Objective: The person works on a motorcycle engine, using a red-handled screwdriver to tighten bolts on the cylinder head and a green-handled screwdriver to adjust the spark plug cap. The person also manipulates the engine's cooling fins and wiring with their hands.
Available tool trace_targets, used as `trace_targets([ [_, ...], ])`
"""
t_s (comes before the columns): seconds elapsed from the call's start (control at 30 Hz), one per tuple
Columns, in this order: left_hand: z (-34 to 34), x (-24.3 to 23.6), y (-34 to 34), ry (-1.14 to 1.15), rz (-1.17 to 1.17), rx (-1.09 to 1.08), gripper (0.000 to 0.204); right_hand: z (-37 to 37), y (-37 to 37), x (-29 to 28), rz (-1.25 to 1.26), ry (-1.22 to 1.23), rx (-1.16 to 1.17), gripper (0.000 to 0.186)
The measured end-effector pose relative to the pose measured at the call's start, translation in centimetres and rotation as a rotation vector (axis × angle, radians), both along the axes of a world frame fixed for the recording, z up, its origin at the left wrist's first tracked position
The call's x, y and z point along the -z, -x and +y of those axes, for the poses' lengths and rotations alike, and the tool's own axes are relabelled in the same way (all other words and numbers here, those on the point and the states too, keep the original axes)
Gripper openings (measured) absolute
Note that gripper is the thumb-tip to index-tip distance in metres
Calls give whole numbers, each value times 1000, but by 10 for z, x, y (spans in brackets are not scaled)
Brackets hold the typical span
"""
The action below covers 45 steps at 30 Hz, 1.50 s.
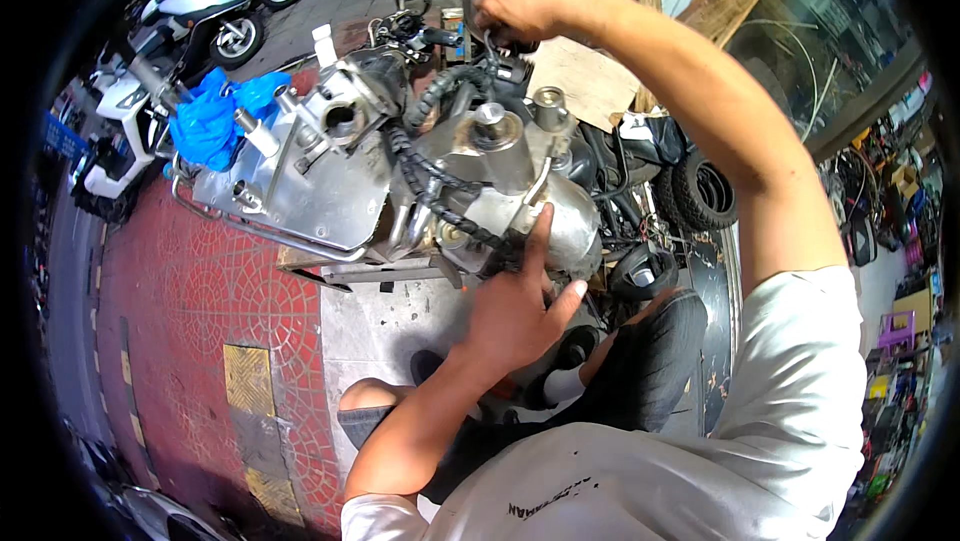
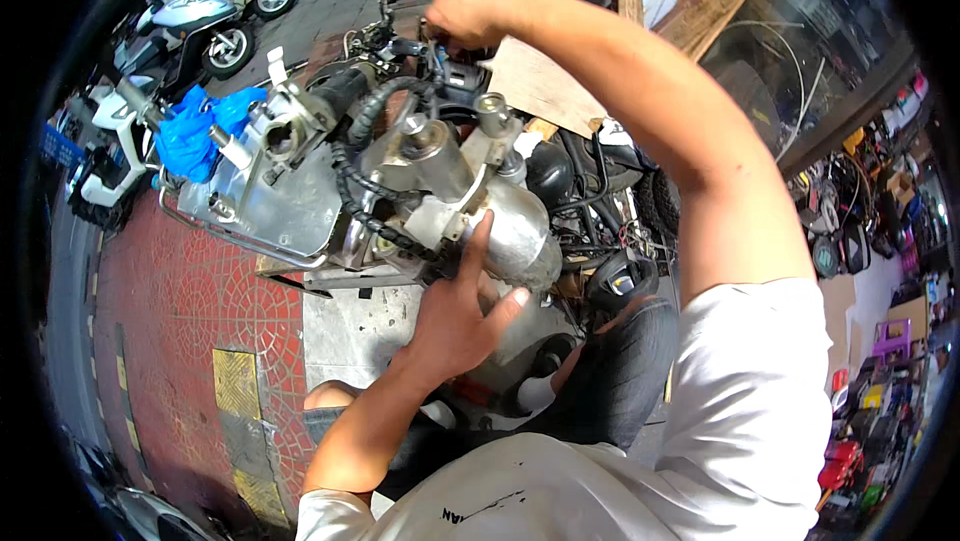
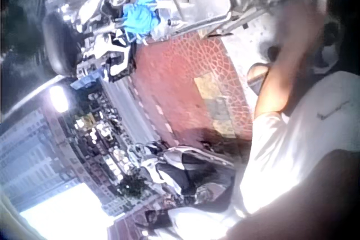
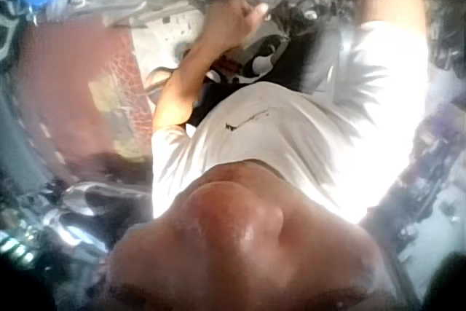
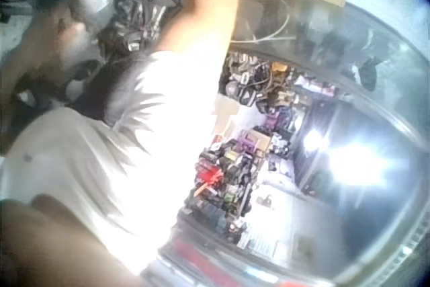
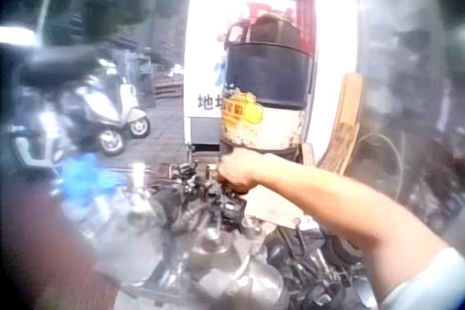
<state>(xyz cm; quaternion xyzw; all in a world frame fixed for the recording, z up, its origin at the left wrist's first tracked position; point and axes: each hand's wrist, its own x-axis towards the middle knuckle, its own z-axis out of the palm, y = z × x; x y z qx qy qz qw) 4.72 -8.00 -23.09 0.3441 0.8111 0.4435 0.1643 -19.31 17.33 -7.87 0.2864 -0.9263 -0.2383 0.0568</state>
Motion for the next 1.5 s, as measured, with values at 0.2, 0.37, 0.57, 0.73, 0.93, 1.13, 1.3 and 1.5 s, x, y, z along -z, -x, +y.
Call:
trace_targets([
  [0.2,-5,-2,2,65,-32,39,101,3,38,53,-208,164,5,33],
  [0.37,-7,-4,3,21,-85,51,103,-6,54,87,-332,261,215,42],
  [0.57,-8,-5,4,50,-62,72,104,12,79,192,-699,520,183,26],
  [0.73,-10,-2,2,7,-60,96,105,29,81,242,-605,762,169,32],
  [0.93,-12,4,-3,-58,-37,113,101,34,35,203,-727,1052,249,50],
  [1.13,-24,3,-11,-181,41,44,38,38,-100,111,-21,1698,379,30],
  [1.3,-39,-5,-7,-161,51,-54,29,-8,-249,60,247,1237,304,20],
  [1.5,-42,14,-1,153,161,40,34,-100,-353,-18,-97,439,42,17],
])
